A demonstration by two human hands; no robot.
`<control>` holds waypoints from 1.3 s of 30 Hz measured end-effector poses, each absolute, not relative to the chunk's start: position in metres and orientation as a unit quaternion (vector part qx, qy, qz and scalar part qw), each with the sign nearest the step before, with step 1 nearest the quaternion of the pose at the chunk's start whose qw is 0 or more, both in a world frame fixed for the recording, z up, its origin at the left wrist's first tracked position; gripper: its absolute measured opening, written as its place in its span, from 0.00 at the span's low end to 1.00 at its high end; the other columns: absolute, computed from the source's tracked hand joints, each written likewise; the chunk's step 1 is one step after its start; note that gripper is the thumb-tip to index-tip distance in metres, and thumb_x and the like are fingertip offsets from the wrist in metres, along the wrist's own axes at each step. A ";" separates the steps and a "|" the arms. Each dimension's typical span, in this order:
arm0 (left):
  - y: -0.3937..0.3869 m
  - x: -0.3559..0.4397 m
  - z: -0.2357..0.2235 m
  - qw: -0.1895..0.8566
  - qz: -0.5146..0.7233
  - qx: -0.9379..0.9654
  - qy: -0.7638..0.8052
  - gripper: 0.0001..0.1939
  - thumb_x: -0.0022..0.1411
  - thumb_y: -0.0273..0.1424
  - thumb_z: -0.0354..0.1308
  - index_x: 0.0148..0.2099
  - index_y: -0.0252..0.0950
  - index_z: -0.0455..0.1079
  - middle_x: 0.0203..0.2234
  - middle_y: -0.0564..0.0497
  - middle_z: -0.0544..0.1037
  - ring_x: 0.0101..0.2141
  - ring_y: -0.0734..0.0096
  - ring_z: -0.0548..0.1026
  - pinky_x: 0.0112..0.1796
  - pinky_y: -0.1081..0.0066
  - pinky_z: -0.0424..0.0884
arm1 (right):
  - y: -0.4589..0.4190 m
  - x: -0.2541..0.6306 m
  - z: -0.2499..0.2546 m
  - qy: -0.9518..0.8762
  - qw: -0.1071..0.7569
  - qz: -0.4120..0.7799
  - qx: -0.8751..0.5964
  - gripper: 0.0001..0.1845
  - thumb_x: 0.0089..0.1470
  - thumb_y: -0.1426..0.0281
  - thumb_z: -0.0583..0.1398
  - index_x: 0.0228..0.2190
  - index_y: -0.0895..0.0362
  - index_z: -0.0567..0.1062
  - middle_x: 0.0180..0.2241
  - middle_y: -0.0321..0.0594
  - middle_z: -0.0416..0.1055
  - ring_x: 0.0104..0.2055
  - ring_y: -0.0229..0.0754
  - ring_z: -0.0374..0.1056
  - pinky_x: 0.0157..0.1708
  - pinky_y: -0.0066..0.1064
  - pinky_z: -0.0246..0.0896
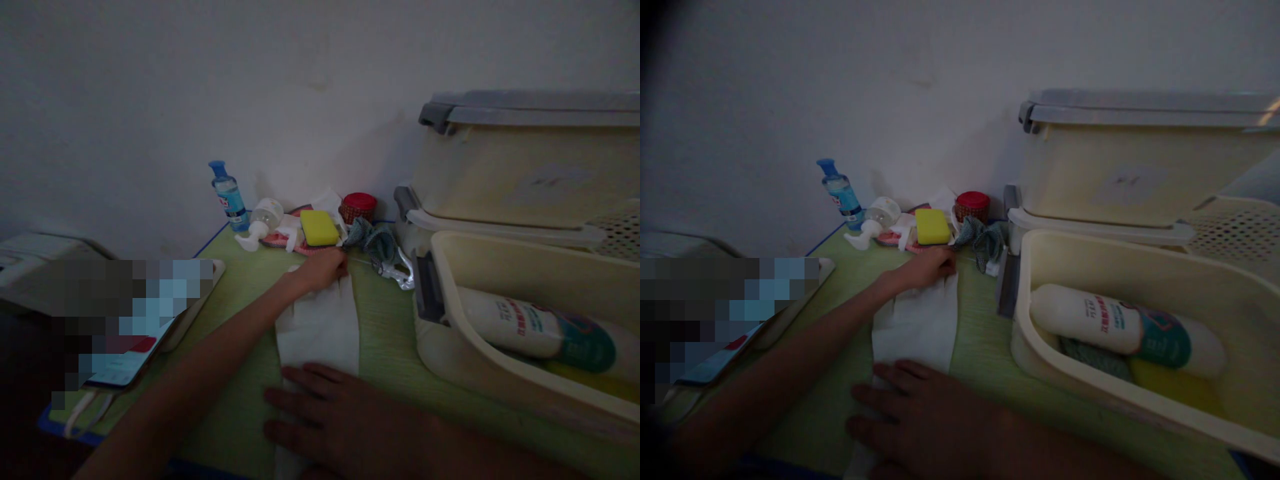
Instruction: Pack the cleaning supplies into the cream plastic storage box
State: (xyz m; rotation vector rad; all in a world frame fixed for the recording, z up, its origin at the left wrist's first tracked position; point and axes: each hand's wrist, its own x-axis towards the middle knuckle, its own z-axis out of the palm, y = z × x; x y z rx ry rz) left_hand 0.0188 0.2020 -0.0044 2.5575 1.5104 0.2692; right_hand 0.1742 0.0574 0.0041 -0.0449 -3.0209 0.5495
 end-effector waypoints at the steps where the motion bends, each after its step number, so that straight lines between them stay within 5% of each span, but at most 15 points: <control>1: 0.202 0.019 -0.004 0.083 0.092 0.854 0.505 0.06 0.58 0.28 0.53 0.34 0.32 0.69 0.33 0.46 0.75 0.36 0.66 0.72 0.38 0.70 0.67 | 0.057 0.174 0.004 -0.982 0.036 0.182 -0.014 0.25 0.62 0.60 0.48 0.56 0.57 0.59 0.62 0.40 0.49 0.64 0.47 0.42 0.62 0.35 0.32; 10: 0.198 0.019 0.006 0.106 0.092 0.853 0.504 0.07 0.56 0.25 0.53 0.34 0.30 0.72 0.33 0.45 0.76 0.34 0.66 0.72 0.37 0.69 0.67 | 0.064 0.175 0.017 -0.973 0.038 0.226 -0.002 0.26 0.62 0.63 0.48 0.57 0.65 0.57 0.61 0.49 0.50 0.63 0.45 0.44 0.62 0.33 0.34; 19: 0.179 0.013 0.038 0.121 0.105 0.846 0.509 0.10 0.58 0.22 0.48 0.35 0.30 0.71 0.31 0.47 0.76 0.33 0.68 0.73 0.36 0.71 0.68 | 0.065 0.175 0.000 -0.921 0.278 0.220 -0.163 0.15 0.56 0.77 0.48 0.42 0.63 0.70 0.45 0.48 0.70 0.49 0.41 0.64 0.49 0.33 0.62; 23: 0.148 0.012 0.032 0.061 0.156 0.834 0.526 0.11 0.61 0.25 0.47 0.42 0.30 0.69 0.41 0.43 0.74 0.44 0.65 0.71 0.47 0.66 0.66 | 0.077 0.178 -0.004 -0.892 0.329 0.190 -0.245 0.16 0.52 0.81 0.48 0.40 0.61 0.69 0.43 0.49 0.70 0.46 0.43 0.65 0.46 0.37 0.65; 29: 0.104 0.016 0.012 0.016 0.079 0.857 0.509 0.20 0.65 0.26 0.40 0.57 0.22 0.59 0.58 0.36 0.61 0.60 0.63 0.55 0.58 0.66 0.55 | 0.085 0.181 -0.006 -0.881 0.316 0.178 -0.305 0.15 0.49 0.81 0.49 0.39 0.61 0.66 0.42 0.51 0.68 0.46 0.47 0.63 0.47 0.43 0.63; 39: 0.095 0.009 -0.014 -0.029 0.052 0.846 0.529 0.28 0.67 0.38 0.37 0.63 0.27 0.50 0.62 0.39 0.51 0.62 0.59 0.50 0.58 0.56 0.53 | 0.087 0.179 -0.009 -0.903 0.218 0.099 -0.357 0.15 0.50 0.77 0.51 0.41 0.63 0.67 0.47 0.55 0.66 0.51 0.52 0.62 0.50 0.47 0.61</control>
